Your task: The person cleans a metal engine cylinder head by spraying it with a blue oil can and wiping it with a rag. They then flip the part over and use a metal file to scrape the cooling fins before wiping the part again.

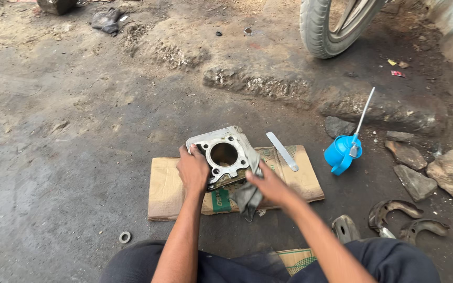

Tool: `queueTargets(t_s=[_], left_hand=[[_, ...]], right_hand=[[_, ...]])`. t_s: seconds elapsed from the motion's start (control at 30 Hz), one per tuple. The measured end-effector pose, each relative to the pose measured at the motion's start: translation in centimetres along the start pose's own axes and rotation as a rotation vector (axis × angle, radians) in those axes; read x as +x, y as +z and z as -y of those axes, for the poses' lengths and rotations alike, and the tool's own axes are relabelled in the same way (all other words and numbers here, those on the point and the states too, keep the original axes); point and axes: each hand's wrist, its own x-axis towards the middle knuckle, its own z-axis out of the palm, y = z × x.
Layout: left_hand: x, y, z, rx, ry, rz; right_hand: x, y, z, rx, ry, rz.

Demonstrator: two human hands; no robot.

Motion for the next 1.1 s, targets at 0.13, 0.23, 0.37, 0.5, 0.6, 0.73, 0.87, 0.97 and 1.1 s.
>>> queueTargets(t_s=[0.13, 0.23, 0.37, 0.5, 0.6, 0.73, 0.87, 0.97, 1.1], left_hand=[[-0.1, -0.7, -0.4, 0.056, 0.041, 0.043], [-0.7, -1.1, -0.6, 0.074, 0.089, 0.051], [-0.6, -1.5, -0.9, 0.095, 0.079, 0.063], [-0.1, -1.2, -0.6, 0.089, 0.057, 0.051], [0.4, -1.0, -0.4, 0.094, 0.041, 0.009], [0.2, -0.7, -0.1, 0.090, 0.026, 0.023], [-0.1, -0.6, -0.1, 0.076, 0.052, 0.039], [0.0, -0.7, 0.1, 0.078, 0.064, 0.054], [0.3, -1.0, 0.4, 0.075, 0.076, 0.076]], right_hand=[[-1.4, 0.7, -0.4, -0.261, 0.141, -0.025], [1.3, -1.0, 0.8, -0.101, 0.254, 0.095], [9.2, -2.1, 1.0, -0.384, -0.079, -0.024], [14.8, -0.2, 2.3, -0.388, -0.012, -0.184], [14.4, 0.4, 2.8, -0.349, 0.031, -0.250], [8.1, 0.3, 0.5, -0.226, -0.097, -0.247], [1.4, 1.0, -2.0, -0.225, -0.083, -0.202], [-0.1, 1.7, -3.7, -0.123, -0.110, -0.195], [5.6, 1.0, -3.9, -0.116, -0.298, -0.243]])
